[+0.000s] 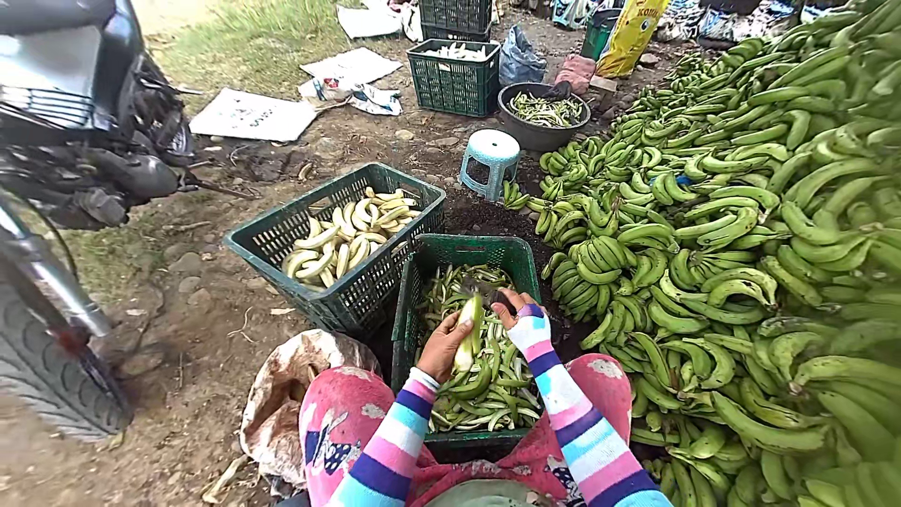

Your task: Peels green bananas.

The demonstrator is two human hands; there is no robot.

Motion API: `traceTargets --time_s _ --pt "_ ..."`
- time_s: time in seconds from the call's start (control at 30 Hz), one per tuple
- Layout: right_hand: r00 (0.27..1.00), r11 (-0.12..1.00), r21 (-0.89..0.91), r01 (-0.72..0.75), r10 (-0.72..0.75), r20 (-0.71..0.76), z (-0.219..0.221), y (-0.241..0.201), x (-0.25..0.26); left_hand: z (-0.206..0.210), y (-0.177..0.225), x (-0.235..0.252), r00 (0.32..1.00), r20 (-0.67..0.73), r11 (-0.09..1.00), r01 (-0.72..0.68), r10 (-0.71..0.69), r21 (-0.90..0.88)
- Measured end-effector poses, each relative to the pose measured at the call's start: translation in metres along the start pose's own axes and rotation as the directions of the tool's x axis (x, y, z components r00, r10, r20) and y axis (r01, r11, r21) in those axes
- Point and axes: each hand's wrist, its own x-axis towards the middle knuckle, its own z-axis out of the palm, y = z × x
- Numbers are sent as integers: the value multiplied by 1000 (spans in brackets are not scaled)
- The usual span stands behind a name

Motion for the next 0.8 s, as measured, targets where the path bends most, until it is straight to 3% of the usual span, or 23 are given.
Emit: traceTargets --time_s 0.1,0.2,0.23,0.33,0.43,0.5,0.57,0.63,0.7,0.73,0.8 --pt "994 996 19 -82 83 -71 -9 16 12 -11 3 4 997 58 960 -55 41 276" --pt "999 999 43 0 -3 50 -17 11 2 -17 2 18 970 -65 945 -211 233 251" --pt "994 998 50 37 -42 103 -12 6 -5 -17 2 24 948 -113 938 -267 297 219" --pt "975 974 109 196 -205 80 21 7 -30 -11 2 41 836 -277 881 -447 473 155" --pt "969 969 139 205 -221 113 24 -3 -52 -4 4 48 722 -406 817 -562 561 128" --pt "970 968 67 243 -244 7 24 -3 -50 2 5 42 750 -389 831 -550 535 82" --pt "970 971 -1 238 -238 -46 14 -4 -36 9 8 28 869 -279 906 -423 408 8" --pt "983 985 -33 167 -169 -72 3 -4 -15 8 11 16 974 -44 975 -224 224 -2" --pt "994 997 -14 80 -81 -71 -9 -5 0 -1 14 10 979 188 995 -88 77 49" --pt "995 998 4 68 -67 -73 -13 -6 4 -3 14 9 975 213 996 -76 66 41" --pt "995 996 35 86 -84 -52 -9 -9 1 -3 12 12 987 51 988 -149 150 -25"
